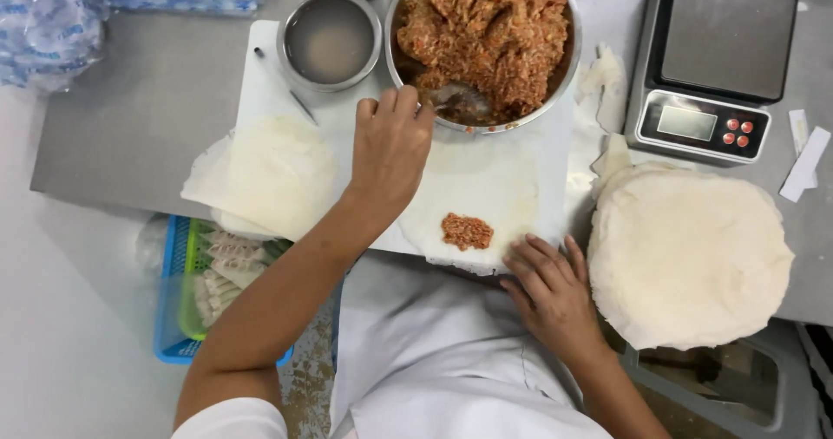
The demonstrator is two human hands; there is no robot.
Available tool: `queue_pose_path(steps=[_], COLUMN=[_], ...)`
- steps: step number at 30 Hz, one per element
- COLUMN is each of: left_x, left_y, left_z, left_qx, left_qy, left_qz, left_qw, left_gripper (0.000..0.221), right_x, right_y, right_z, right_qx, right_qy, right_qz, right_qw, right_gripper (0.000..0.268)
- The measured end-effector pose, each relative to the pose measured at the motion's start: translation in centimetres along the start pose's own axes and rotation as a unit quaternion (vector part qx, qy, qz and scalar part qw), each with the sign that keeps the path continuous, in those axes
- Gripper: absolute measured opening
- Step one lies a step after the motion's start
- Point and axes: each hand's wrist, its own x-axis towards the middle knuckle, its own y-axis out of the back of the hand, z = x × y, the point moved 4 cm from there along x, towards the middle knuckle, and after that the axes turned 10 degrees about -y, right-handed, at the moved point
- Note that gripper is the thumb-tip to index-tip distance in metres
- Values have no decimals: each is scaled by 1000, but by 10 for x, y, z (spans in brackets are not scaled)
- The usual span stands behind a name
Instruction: Rolling spring rolls by placing meat filling on thin wrappers and folding them into cylinders.
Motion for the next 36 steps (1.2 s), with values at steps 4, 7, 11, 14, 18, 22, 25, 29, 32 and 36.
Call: queue_pose_path(steps=[4,7,11,14,18,22,25,29,32,36], left_x=[-22,-61,-105,-116,-105,-81,-76,-83,-82,-77], left_y=[19,33,29,6,-11,5,-2,-16,-16,-15], left_z=[15,27,32,36,35,57,73,74,69,63], left_qx=[-172,-307,-432,-439,-348,-192,-261,-305,-328,-252], left_qy=[-55,-139,-40,23,156,59,47,47,47,41], left_qz=[3,-8,-33,-79,-47,1,-82,-125,-123,-41], left_qw=[984,941,900,895,923,980,961,943,936,966], left_gripper=[30,7,45,34,18,15,30,25,16,15], right_x=[1,7,5,35,62,70,71,72,74,85], right_y=[0,-7,-35,-30,-30,-21,-34,-37,-40,-42], right_z=[4,4,33,29,31,5,-10,-15,-8,-1], right_qx=[6,-14,27,13,-46,-99,-31,-8,29,50], right_qy=[16,6,-34,-79,-134,-64,-19,-28,-45,-64], right_qz=[19,12,44,72,77,81,59,29,5,8], right_qw=[1000,1000,998,994,987,990,998,999,999,997], right_gripper=[10,11,14,21,11,27,22,22,19,8])
